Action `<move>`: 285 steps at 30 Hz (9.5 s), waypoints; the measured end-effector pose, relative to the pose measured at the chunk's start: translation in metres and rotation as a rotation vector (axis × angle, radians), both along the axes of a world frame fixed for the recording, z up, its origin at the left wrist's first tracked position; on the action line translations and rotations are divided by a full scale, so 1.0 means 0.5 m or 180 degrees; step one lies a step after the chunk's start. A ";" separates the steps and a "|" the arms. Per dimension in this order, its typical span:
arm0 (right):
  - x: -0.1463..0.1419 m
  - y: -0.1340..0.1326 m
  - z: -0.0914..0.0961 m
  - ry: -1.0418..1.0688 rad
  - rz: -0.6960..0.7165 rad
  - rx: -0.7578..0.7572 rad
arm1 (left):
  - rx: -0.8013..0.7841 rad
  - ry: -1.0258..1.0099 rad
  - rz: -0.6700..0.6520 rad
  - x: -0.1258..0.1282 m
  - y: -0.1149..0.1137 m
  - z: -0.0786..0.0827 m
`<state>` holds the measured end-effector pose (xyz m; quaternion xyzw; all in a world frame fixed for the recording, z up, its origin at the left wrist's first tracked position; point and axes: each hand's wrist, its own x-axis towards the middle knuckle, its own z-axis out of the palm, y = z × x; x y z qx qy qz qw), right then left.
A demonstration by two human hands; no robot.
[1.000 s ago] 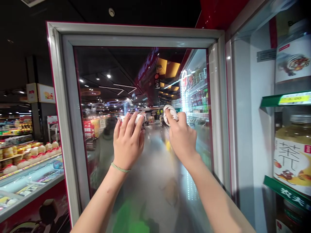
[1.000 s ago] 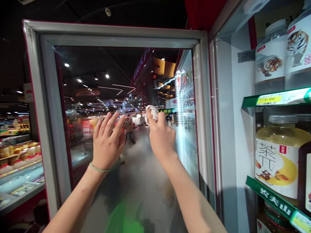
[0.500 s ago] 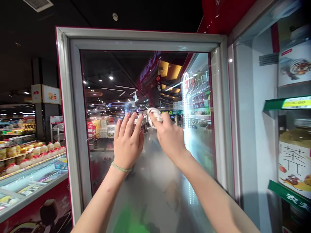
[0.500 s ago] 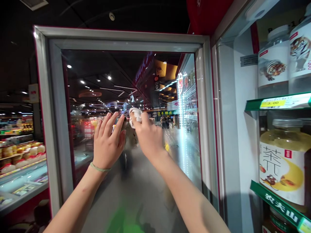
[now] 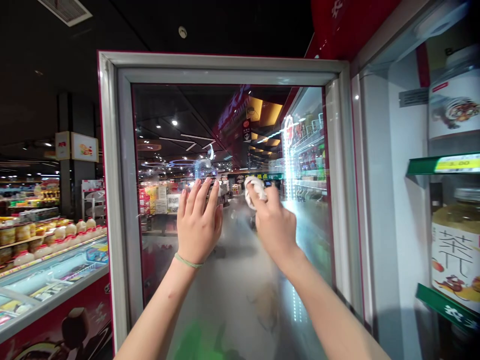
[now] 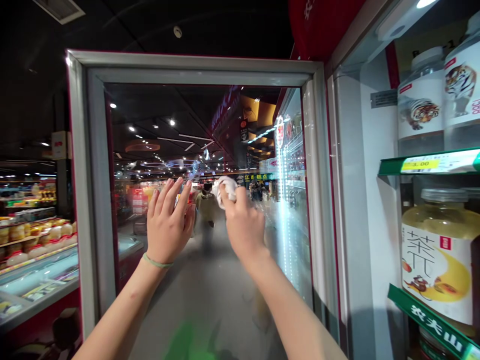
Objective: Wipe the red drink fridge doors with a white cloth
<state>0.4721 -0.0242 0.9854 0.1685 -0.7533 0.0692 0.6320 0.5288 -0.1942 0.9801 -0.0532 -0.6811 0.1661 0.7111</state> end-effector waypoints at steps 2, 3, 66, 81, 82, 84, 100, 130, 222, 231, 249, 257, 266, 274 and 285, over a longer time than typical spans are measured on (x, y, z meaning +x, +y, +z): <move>0.002 -0.005 -0.019 0.0045 0.0145 0.0183 | 0.0002 0.0027 0.0009 -0.001 -0.002 -0.001; 0.003 -0.007 -0.026 0.0076 0.0204 0.0258 | 0.0005 0.0043 0.0006 -0.002 -0.003 -0.001; 0.075 -0.204 0.117 -0.0150 -0.0185 -0.0046 | -0.0098 -0.0238 -0.0356 0.057 -0.202 0.062; 0.075 -0.232 0.112 -0.0113 -0.0124 0.0497 | -0.0146 -0.0131 -0.0215 0.031 -0.239 0.050; 0.074 -0.235 0.115 -0.0131 -0.0138 0.0447 | -0.0154 -0.0131 -0.0225 0.029 -0.240 0.050; 0.071 -0.243 0.123 -0.0076 -0.0058 0.0571 | -0.0123 -0.0140 -0.0270 0.026 -0.242 0.044; 0.094 -0.282 0.152 -0.0196 0.0173 0.0683 | -0.0148 -0.0401 -0.0220 0.048 -0.256 -0.094; 0.100 -0.366 0.057 0.0125 0.0193 0.0496 | 0.0414 -0.0072 -0.1687 0.068 -0.362 0.016; 0.055 -0.239 -0.093 -0.0908 -0.0737 -0.0468 | -0.0300 -0.0612 -0.1229 0.070 -0.386 -0.014; 0.036 -0.203 -0.115 -0.0863 -0.0686 -0.0888 | -0.0238 -0.0576 -0.1298 0.068 -0.384 -0.019; 0.072 -0.198 -0.108 -0.1267 -0.0807 -0.0634 | -0.0029 -0.0564 -0.1398 0.065 -0.231 -0.103; 0.064 -0.138 -0.109 -0.1115 -0.0956 -0.0584 | -0.0403 -0.0401 -0.1851 0.049 -0.217 -0.099; 0.055 -0.098 -0.110 -0.1172 -0.1143 -0.0774 | -0.0524 -0.0669 -0.2101 0.079 -0.217 -0.100; 0.038 -0.062 -0.116 -0.1261 -0.1214 -0.0869 | -0.0515 -0.0904 -0.1994 0.063 -0.208 -0.104; 0.008 0.003 -0.107 -0.1337 -0.0956 -0.0626 | -0.0793 -0.1063 -0.1879 0.047 -0.216 -0.099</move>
